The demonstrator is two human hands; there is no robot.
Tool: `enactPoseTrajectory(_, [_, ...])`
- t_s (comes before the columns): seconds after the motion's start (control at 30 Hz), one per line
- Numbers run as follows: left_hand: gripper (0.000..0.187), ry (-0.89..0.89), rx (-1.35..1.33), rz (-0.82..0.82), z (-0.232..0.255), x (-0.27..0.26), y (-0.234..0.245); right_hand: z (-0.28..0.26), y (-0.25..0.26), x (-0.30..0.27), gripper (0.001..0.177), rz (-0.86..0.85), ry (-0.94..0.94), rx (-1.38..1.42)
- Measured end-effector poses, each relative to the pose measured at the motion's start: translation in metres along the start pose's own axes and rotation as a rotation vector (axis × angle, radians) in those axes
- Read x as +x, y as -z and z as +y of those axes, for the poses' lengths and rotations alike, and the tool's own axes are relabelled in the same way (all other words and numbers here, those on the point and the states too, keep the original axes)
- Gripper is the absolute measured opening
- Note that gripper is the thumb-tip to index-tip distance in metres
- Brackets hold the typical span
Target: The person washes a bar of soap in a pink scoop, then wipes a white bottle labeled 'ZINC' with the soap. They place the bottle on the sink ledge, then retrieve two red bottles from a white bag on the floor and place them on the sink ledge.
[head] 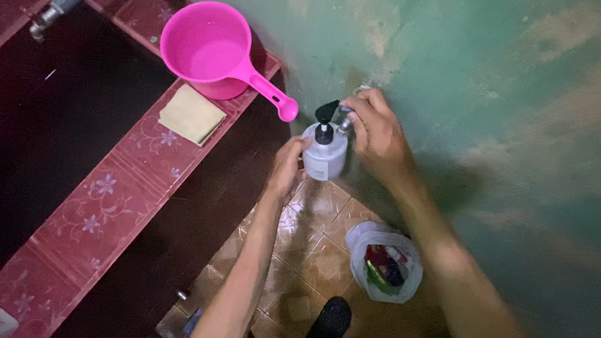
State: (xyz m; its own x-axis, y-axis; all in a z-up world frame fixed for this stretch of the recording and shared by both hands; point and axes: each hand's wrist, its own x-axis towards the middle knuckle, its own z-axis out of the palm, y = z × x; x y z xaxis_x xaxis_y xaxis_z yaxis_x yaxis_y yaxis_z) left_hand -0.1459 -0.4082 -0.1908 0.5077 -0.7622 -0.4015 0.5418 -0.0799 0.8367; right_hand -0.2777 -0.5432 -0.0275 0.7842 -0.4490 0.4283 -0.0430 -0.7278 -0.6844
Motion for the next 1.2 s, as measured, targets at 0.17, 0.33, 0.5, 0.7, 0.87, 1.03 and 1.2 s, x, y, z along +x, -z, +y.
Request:
enactPoseTrajectory(0.17, [0.043, -0.018, -0.033, -0.012, 0.006, 0.001, -0.002, -0.004, 0.002, 0.002, 0.024, 0.002, 0.006, -0.013])
enactPoseTrajectory(0.33, [0.039, -0.032, -0.059, -0.023, 0.004, 0.004, 0.002, -0.005, 0.002, -0.001, 0.025, 0.004, 0.011, -0.006])
enactPoseTrajectory(0.5, [0.035, -0.028, -0.07, -0.05, 0.004, 0.004, 0.001, 0.0, 0.002, -0.001, 0.024, -0.015, 0.021, 0.0])
enactPoseTrajectory(0.7, [0.034, 0.019, -0.048, -0.016, 0.012, 0.002, -0.002, 0.003, 0.004, 0.0, 0.024, -0.047, -0.013, -0.005])
enactPoseTrajectory(0.87, [0.037, -0.008, -0.066, -0.043, 0.012, 0.001, 0.0, 0.001, 0.011, 0.002, 0.02, -0.112, -0.024, 0.025])
enactPoseTrajectory(1.03, [0.038, -0.01, -0.084, -0.05, 0.013, 0.003, 0.003, -0.002, 0.017, 0.004, 0.018, -0.15, -0.047, 0.054])
enactPoseTrajectory(1.2, [0.043, -0.029, -0.1, -0.075, 0.016, 0.003, 0.003, -0.003, 0.013, 0.004, 0.016, -0.125, -0.041, 0.01])
